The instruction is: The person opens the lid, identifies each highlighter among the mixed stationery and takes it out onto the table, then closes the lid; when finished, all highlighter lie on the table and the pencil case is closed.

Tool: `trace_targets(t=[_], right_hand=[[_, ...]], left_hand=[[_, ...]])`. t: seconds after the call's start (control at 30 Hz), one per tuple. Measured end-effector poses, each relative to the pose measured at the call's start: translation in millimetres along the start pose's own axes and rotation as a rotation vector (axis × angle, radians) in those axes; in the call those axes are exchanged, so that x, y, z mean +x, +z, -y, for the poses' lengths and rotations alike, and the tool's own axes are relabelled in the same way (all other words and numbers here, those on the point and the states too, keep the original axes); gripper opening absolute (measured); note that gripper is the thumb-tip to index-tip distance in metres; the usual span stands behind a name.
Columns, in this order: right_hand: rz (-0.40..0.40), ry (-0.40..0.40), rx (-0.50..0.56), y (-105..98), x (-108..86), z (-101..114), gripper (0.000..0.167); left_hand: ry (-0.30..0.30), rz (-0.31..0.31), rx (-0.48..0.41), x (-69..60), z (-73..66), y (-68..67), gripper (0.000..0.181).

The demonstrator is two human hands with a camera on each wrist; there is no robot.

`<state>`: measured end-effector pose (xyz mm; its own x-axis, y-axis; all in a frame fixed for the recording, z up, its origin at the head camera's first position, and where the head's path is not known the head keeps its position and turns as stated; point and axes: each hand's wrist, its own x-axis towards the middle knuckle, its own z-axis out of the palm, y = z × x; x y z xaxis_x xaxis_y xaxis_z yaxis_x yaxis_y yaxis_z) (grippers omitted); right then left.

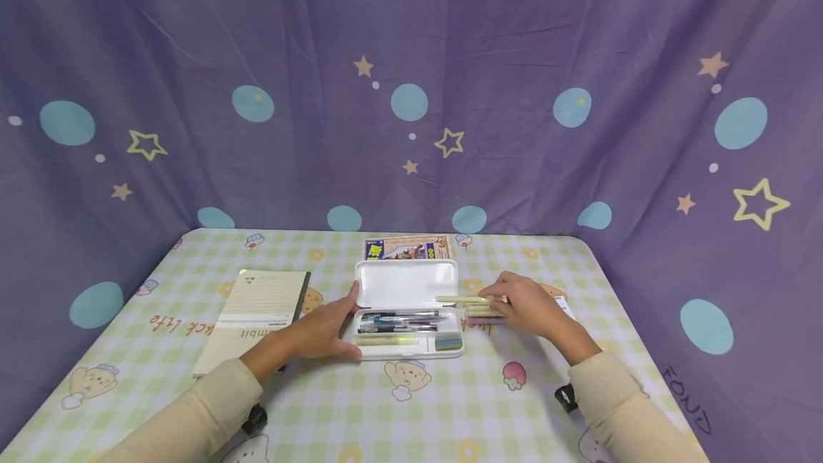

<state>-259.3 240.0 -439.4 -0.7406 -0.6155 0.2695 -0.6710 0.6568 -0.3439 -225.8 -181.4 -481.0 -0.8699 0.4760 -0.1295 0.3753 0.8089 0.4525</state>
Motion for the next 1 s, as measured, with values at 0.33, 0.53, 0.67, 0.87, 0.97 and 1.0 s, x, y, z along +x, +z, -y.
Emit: trace_targets(t=[0.33, 0.53, 0.67, 0.87, 0.97, 1.0], right_hand=[[-0.017, 0.111, -0.072, -7, -8.6, -33, 0.024], [-0.003, 0.152, -0.067, -3, -13.9, -50, 0.024], [0.000, 0.151, -0.068, 1, -14.0, -58, 0.023], [0.024, 0.169, -0.073, 7, -9.3, -66, 0.023], [0.036, 0.183, -0.071, 11, -5.8, -68, 0.023], [0.041, 0.184, -0.071, 12, -4.6, -69, 0.023]], left_hand=[[0.015, -0.018, -0.016, 0.6, 0.7, 0.2, 0.139], [0.017, -0.021, -0.014, 0.7, 0.8, 0.1, 0.139], [0.016, -0.020, -0.009, 0.6, 0.8, -0.1, 0.139], [0.002, -0.012, -0.010, 0.1, 0.0, -0.4, 0.138], [-0.009, -0.008, -0.023, -0.8, -0.8, -0.7, 0.138], [-0.012, -0.006, -0.027, -1.1, -1.0, -0.6, 0.138]])
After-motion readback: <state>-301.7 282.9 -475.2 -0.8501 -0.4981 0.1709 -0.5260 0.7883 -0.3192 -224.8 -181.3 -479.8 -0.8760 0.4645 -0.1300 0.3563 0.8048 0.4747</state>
